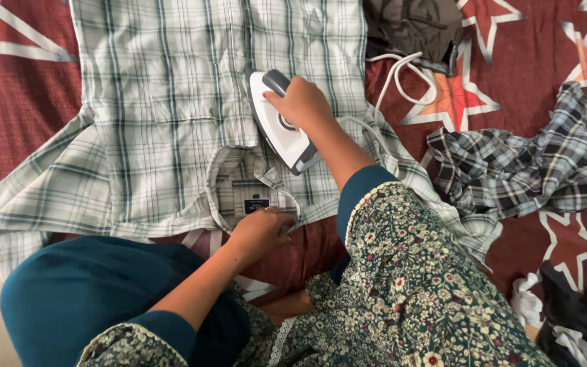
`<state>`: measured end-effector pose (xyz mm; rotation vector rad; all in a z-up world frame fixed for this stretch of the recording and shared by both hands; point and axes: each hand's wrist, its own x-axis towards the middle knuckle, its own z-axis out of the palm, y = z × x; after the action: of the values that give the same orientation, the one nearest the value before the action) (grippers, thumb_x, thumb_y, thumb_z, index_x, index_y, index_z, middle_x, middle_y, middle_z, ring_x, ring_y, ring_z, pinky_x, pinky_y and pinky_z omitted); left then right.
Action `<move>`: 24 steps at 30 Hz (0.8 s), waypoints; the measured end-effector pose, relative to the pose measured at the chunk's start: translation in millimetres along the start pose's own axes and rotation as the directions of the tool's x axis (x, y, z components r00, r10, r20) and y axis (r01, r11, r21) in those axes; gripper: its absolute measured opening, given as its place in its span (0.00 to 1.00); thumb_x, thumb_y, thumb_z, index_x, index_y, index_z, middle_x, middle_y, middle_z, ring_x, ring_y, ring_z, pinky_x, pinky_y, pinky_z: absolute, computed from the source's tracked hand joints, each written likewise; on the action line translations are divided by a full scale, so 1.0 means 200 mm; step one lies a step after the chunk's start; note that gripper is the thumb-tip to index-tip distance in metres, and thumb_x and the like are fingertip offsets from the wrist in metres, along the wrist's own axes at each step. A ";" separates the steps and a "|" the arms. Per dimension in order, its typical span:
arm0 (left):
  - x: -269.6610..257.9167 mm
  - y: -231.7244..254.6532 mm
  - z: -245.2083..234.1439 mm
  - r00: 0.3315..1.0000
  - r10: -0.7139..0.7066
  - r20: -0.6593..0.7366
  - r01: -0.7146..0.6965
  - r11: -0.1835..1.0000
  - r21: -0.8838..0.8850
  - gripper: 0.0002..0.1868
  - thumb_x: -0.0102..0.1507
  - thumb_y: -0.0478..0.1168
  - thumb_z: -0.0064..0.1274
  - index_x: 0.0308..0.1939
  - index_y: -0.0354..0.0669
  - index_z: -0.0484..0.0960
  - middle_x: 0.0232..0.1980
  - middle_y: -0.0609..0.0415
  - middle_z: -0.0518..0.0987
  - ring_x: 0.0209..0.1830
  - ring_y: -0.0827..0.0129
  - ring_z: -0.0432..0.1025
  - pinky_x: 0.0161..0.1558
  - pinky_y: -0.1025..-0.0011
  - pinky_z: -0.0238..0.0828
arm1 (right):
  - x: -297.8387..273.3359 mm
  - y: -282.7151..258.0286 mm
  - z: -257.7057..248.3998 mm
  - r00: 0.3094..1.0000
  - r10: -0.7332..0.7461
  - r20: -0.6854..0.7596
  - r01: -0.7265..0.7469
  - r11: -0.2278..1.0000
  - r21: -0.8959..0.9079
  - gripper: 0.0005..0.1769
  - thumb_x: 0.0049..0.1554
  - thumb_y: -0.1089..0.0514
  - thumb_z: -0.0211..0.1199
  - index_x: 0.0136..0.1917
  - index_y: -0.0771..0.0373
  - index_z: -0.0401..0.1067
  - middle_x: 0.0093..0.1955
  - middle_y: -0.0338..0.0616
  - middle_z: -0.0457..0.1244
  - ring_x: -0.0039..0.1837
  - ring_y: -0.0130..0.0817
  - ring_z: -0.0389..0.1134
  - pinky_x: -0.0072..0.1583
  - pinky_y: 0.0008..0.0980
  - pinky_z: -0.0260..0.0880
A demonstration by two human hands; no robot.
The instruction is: The person irons a plaid shirt laid out on a bed. They smooth the fabric with one hand while moving the iron with the other, covering the front panels and collar area.
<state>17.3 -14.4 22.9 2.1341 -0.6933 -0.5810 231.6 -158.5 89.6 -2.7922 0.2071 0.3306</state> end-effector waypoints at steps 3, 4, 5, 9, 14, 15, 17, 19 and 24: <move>-0.02 -0.01 0.00 0.999 0.031 -0.030 -0.032 0.999 -0.018 0.20 0.57 0.45 0.62 0.53 0.51 0.83 0.48 0.46 0.81 0.49 0.50 0.77 0.51 0.56 0.74 | -0.04 0.05 0.01 0.999 -0.019 0.047 0.020 0.999 -0.028 0.38 0.51 0.30 0.67 0.51 0.69 0.75 0.43 0.59 0.71 0.46 0.51 0.76 0.49 0.45 0.75; -0.03 -0.01 0.00 0.998 0.043 -0.043 -0.044 0.999 -0.026 0.19 0.57 0.44 0.62 0.52 0.51 0.84 0.47 0.45 0.81 0.48 0.49 0.77 0.50 0.56 0.74 | -0.09 0.07 0.03 0.998 -0.016 0.057 0.018 0.999 -0.044 0.38 0.51 0.29 0.67 0.51 0.69 0.75 0.43 0.59 0.71 0.46 0.51 0.76 0.49 0.45 0.75; -0.05 -0.01 0.01 0.998 0.036 -0.048 -0.037 0.999 -0.025 0.20 0.56 0.44 0.62 0.53 0.52 0.84 0.47 0.45 0.81 0.48 0.49 0.77 0.50 0.56 0.74 | -0.14 0.10 0.04 0.998 -0.011 0.067 0.015 0.998 -0.063 0.39 0.51 0.29 0.67 0.51 0.69 0.75 0.43 0.59 0.71 0.46 0.52 0.76 0.50 0.45 0.75; -0.08 -0.02 0.00 0.998 0.039 -0.056 -0.037 0.999 0.037 0.21 0.56 0.44 0.62 0.54 0.53 0.83 0.48 0.44 0.80 0.50 0.48 0.76 0.51 0.55 0.74 | -0.44 0.27 0.05 0.995 -0.097 0.002 0.096 0.987 -0.132 0.39 0.50 0.28 0.68 0.52 0.67 0.73 0.42 0.57 0.70 0.46 0.55 0.73 0.49 0.50 0.74; -0.09 -0.01 -0.01 1.000 0.028 -0.012 -0.026 0.993 0.111 0.25 0.55 0.45 0.63 0.57 0.52 0.80 0.51 0.43 0.79 0.53 0.48 0.75 0.53 0.55 0.73 | -0.79 0.40 -0.05 0.996 0.087 0.028 -0.080 0.977 -0.199 0.37 0.52 0.26 0.63 0.52 0.63 0.72 0.41 0.54 0.71 0.46 0.52 0.75 0.50 0.50 0.74; -0.09 -0.01 -0.01 1.000 0.017 -0.007 -0.016 0.994 0.105 0.25 0.55 0.44 0.63 0.57 0.53 0.80 0.52 0.43 0.79 0.54 0.48 0.75 0.53 0.55 0.73 | -0.81 0.41 -0.08 0.989 0.141 0.034 -0.131 0.970 -0.204 0.37 0.52 0.26 0.63 0.51 0.62 0.73 0.42 0.53 0.71 0.47 0.52 0.75 0.51 0.49 0.74; -0.09 0.00 -0.02 1.000 -0.009 0.007 0.009 0.996 0.094 0.26 0.56 0.45 0.63 0.58 0.53 0.79 0.53 0.43 0.78 0.54 0.48 0.75 0.53 0.55 0.73 | -0.80 0.44 -0.13 0.972 0.234 -0.001 -0.231 0.958 -0.170 0.36 0.52 0.27 0.63 0.53 0.61 0.72 0.45 0.53 0.71 0.49 0.52 0.75 0.52 0.50 0.73; -0.07 0.00 -0.02 0.999 -0.039 0.028 0.037 0.996 0.079 0.27 0.56 0.46 0.63 0.59 0.52 0.78 0.54 0.43 0.77 0.53 0.48 0.75 0.53 0.54 0.73 | -0.75 0.46 -0.15 0.961 0.267 -0.069 -0.274 0.951 -0.140 0.36 0.53 0.28 0.64 0.54 0.62 0.73 0.48 0.55 0.71 0.52 0.54 0.74 0.53 0.51 0.73; -0.04 0.01 -0.02 1.000 -0.006 -0.013 0.007 0.997 0.077 0.27 0.55 0.45 0.63 0.58 0.48 0.78 0.54 0.44 0.78 0.53 0.47 0.75 0.51 0.54 0.73 | -0.44 0.51 -0.16 0.934 0.271 -0.231 -0.303 0.946 -0.114 0.36 0.55 0.30 0.65 0.56 0.64 0.75 0.52 0.60 0.70 0.56 0.58 0.72 0.56 0.52 0.72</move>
<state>13.1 -7.5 28.4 2.2100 -0.7126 -0.5515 136.0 -255.1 110.3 -2.9430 0.6745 0.1149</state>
